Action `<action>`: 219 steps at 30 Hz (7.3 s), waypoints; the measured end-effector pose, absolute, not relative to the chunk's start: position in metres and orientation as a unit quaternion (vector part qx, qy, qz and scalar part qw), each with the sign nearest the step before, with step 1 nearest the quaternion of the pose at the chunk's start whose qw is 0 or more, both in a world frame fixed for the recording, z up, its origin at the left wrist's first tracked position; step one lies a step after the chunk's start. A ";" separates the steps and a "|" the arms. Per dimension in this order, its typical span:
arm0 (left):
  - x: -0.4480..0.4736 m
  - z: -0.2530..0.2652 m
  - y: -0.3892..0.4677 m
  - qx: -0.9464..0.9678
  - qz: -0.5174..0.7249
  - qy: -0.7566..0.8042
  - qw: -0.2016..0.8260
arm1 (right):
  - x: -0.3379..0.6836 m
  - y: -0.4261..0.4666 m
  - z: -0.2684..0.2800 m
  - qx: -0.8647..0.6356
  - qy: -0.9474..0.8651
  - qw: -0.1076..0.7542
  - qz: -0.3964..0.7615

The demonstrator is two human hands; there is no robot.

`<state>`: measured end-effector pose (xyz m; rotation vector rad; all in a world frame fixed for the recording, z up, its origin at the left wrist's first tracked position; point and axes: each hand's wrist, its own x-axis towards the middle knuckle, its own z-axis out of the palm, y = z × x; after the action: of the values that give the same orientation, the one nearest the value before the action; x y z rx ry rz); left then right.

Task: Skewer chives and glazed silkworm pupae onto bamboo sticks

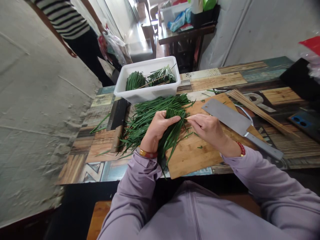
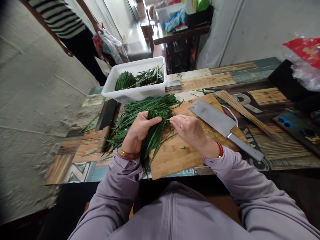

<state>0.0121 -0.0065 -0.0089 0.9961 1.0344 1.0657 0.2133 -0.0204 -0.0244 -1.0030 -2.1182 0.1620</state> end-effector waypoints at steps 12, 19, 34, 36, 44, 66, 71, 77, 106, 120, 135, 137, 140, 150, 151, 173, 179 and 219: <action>0.004 0.003 -0.005 0.486 0.484 0.440 0.580 | 0.214 -0.018 -0.026 -0.393 -0.820 0.411 0.059; 0.001 0.000 -0.003 0.509 0.485 0.474 0.530 | 0.217 -0.017 -0.026 -0.390 -0.828 0.398 0.055; 0.014 -0.001 -0.007 0.476 0.465 0.457 0.590 | 0.214 -0.017 -0.024 -0.395 -0.834 0.383 0.048; 0.015 0.001 -0.008 0.480 0.460 0.446 0.600 | 0.214 -0.015 -0.024 -0.398 -0.827 0.394 0.050; 0.020 -0.004 -0.010 0.477 0.440 0.450 0.614 | 0.212 -0.013 -0.028 -0.397 -0.818 0.407 0.090; 0.023 -0.001 -0.012 0.507 0.433 0.451 0.593 | 0.204 -0.005 -0.011 -0.442 -0.754 0.400 0.275; 0.024 0.002 -0.014 0.501 0.426 0.451 0.603 | 0.206 -0.006 -0.011 -0.427 -0.764 0.403 0.267; 0.020 -0.001 -0.011 0.487 0.459 0.441 0.598 | 0.210 -0.010 -0.012 -0.431 -0.774 0.422 0.190; 0.018 -0.007 -0.010 0.474 0.450 0.462 0.600 | 0.213 -0.013 -0.022 -0.425 -0.819 0.368 0.119; 0.012 -0.012 -0.001 0.470 0.521 0.489 0.519 | 0.217 -0.010 -0.027 -0.434 -0.811 0.377 0.106; 0.012 0.001 -0.007 0.551 0.405 0.437 0.585 | 0.219 -0.003 -0.027 -0.458 -0.779 0.403 0.144; 0.012 0.002 -0.008 0.556 0.384 0.434 0.596 | 0.221 -0.001 -0.028 -0.467 -0.775 0.405 0.134; 0.011 0.002 -0.007 0.563 0.371 0.439 0.594 | 0.221 -0.001 -0.028 -0.469 -0.772 0.408 0.131; 0.013 0.002 -0.009 0.543 0.370 0.417 0.628 | 0.227 0.000 -0.020 -0.450 -0.759 0.415 0.221; 0.012 0.002 -0.009 0.541 0.369 0.414 0.632 | 0.231 0.002 -0.018 -0.450 -0.747 0.418 0.256; 0.005 -0.007 0.000 0.727 0.248 0.344 0.540 | 0.194 -0.003 -0.008 -0.488 -0.772 0.323 0.248; 0.003 -0.005 0.003 0.791 0.170 0.394 0.436 | 0.195 -0.009 -0.024 -0.516 -0.690 0.333 0.382; 0.010 -0.001 -0.001 0.799 0.169 0.412 0.404 | 0.200 -0.004 -0.024 -0.495 -0.752 0.346 0.264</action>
<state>0.0098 -0.0006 -0.0013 2.0179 1.0402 0.4269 0.2002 -0.0040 -0.0236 -1.2839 -1.9523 0.6845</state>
